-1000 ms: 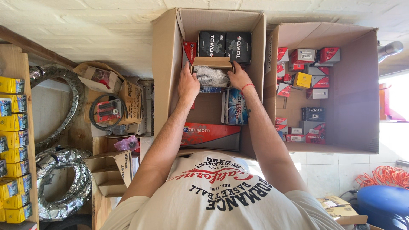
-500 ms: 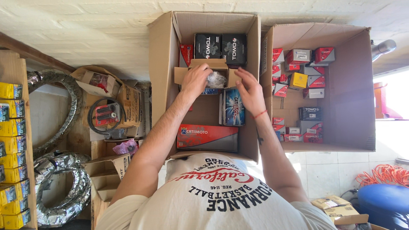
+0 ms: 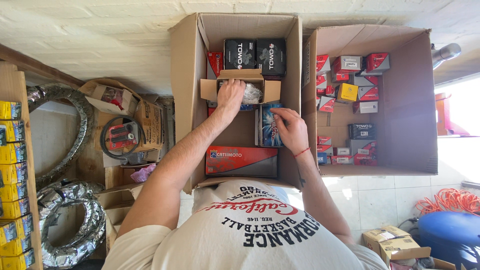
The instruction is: The person picks up small boxes from a shelf, opens them to reveal bubble-wrapped items, and places them into a larger cardboard box. The person repeats this process with several different boxes, handling each item individually.
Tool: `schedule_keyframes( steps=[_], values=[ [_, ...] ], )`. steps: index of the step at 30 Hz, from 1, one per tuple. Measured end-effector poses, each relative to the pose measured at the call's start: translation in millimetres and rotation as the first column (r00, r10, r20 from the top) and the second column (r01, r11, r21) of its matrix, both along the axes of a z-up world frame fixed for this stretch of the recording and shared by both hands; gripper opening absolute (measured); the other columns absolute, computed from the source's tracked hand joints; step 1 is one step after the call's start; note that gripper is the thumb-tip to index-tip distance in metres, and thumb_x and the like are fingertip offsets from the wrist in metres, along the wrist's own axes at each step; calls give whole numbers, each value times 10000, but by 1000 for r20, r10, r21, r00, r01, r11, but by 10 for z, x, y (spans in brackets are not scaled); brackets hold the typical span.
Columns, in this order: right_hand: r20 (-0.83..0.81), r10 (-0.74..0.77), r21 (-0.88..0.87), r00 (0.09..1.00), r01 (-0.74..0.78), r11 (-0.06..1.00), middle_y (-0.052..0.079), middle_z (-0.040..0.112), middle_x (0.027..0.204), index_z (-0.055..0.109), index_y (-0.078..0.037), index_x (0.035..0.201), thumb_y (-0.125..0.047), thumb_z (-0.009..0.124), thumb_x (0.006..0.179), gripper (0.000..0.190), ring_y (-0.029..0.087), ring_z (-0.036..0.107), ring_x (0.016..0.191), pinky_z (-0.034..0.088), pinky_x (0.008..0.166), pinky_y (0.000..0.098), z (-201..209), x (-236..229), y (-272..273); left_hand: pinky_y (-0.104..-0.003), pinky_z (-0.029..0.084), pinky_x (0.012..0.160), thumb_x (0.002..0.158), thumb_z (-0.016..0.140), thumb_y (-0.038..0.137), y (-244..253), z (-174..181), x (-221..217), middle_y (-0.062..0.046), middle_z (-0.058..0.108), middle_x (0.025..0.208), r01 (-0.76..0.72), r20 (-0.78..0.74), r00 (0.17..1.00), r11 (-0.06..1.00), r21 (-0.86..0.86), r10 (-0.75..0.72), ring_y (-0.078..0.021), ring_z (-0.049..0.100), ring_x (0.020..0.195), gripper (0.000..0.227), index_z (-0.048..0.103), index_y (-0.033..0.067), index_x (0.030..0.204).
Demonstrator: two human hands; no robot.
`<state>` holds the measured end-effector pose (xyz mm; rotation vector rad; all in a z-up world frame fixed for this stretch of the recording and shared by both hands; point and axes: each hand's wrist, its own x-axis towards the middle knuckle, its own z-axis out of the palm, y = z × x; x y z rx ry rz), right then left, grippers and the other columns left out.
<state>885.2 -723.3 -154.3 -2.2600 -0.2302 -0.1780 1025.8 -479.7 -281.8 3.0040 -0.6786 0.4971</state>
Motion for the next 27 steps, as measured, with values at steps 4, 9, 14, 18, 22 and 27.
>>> schedule_keyframes(
  steps=[4,9,14,18,22,27],
  values=[
    [-88,-20,-179,996,4,984,20,795,1306,797,-281,1392,-240,698,1084,326,305,760,1218,608,1027,450,-122,80,77,-465,435,979,979,677,137,46,204,5,-115,725,929,87,38,995,996,30,-88,-307,642,998,157,797,79,1063],
    [-311,8,-370,950,-129,920,199,630,1592,584,-144,1607,-443,699,1034,656,455,654,1404,531,1195,602,-535,388,276,-476,376,1065,981,669,166,8,102,-5,-66,762,953,29,-1,1000,997,74,-29,-272,620,1095,159,766,127,1101],
    [-286,2,-499,958,-151,853,191,655,1574,586,-106,1613,-496,704,1011,727,433,679,1384,546,1176,545,-557,473,390,-528,351,1120,890,788,167,33,226,75,-96,759,1013,92,-18,996,988,120,-90,-300,596,1133,210,787,97,1088],
    [-207,14,-600,978,-138,788,191,678,1540,595,-61,1602,-569,730,985,811,403,711,1343,609,1087,504,-737,464,415,-439,429,1074,763,951,314,204,126,156,2,758,1089,191,-175,968,980,56,-179,-216,593,1144,498,772,187,1210],
    [-185,3,-585,983,-113,803,221,656,1557,558,-17,1623,-559,753,975,867,435,696,1350,617,1074,537,-774,407,457,-434,458,1032,800,929,312,207,156,94,-1,743,1077,192,-153,970,981,-9,-191,-226,588,1130,377,784,186,1124],
    [-179,-8,-603,984,-103,791,197,626,1590,528,-39,1651,-532,787,957,890,407,705,1340,639,1039,495,-715,357,481,-461,524,943,825,900,314,197,262,81,-58,674,1082,142,-197,969,988,-53,-150,-264,622,1114,383,754,125,1125]
  ],
)
